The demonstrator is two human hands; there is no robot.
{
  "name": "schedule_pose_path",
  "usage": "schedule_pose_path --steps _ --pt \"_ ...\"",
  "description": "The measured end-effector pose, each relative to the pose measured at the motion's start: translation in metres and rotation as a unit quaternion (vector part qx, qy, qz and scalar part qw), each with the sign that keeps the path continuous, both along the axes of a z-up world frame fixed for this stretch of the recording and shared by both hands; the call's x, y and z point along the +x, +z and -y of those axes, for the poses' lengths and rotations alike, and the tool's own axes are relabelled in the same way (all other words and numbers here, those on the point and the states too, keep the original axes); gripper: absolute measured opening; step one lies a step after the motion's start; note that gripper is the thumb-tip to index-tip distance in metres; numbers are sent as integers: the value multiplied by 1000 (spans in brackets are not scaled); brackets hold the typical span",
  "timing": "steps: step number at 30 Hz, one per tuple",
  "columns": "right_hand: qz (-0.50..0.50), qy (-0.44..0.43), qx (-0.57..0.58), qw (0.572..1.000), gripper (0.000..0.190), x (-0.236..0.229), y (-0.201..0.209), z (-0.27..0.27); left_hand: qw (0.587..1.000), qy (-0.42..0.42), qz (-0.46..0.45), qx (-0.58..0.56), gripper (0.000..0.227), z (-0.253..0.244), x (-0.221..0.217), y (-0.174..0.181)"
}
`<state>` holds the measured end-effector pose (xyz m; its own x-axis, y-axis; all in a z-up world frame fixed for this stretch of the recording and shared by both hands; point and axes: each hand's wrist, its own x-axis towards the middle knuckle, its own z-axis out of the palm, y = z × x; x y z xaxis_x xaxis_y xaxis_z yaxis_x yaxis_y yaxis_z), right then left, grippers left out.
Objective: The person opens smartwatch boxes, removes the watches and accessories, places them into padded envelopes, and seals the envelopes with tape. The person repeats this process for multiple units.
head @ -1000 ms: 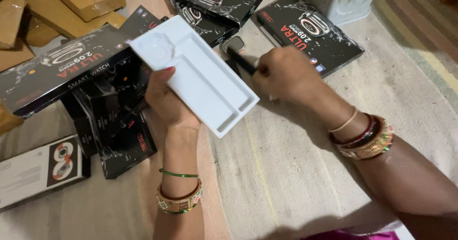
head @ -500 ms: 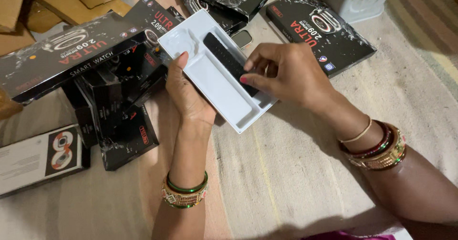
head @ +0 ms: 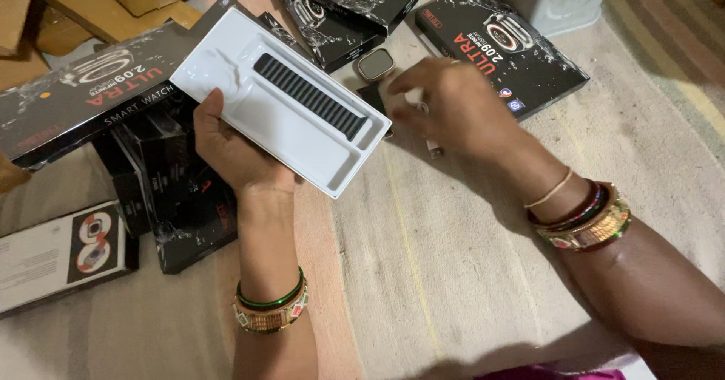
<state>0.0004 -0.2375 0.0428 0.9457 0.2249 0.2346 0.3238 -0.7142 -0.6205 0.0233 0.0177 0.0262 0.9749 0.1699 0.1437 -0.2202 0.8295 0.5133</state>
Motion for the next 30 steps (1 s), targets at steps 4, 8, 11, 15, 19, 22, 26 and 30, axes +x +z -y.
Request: schedule_pose_path --steps 4,8,11,15,19,22,26,30 --pt "212 151 -130 957 53 3 -3 -16 1000 8 -7 6 44 -2 2 -5" --pt "82 92 -196 973 39 -2 8 -25 1000 8 -22 20 44 3 2 -8" --pt "-97 -11 -88 991 21 -5 22 -22 1000 4 -19 16 45 3 3 -8" --pt "-166 -110 263 944 19 -5 29 -11 999 -2 -38 18 50 8 5 -10" --pt "4 35 295 955 26 2 26 3 997 -4 -28 72 61 18 4 -12" --pt "37 91 307 947 18 4 16 3 992 -2 -57 109 65 29 0 -15" --pt "71 100 221 968 8 -2 7 -3 994 -38 -67 76 64 45 -4 -20" --pt "265 107 22 958 14 -11 8 -9 994 -61 -89 30 60 49 -4 -24"
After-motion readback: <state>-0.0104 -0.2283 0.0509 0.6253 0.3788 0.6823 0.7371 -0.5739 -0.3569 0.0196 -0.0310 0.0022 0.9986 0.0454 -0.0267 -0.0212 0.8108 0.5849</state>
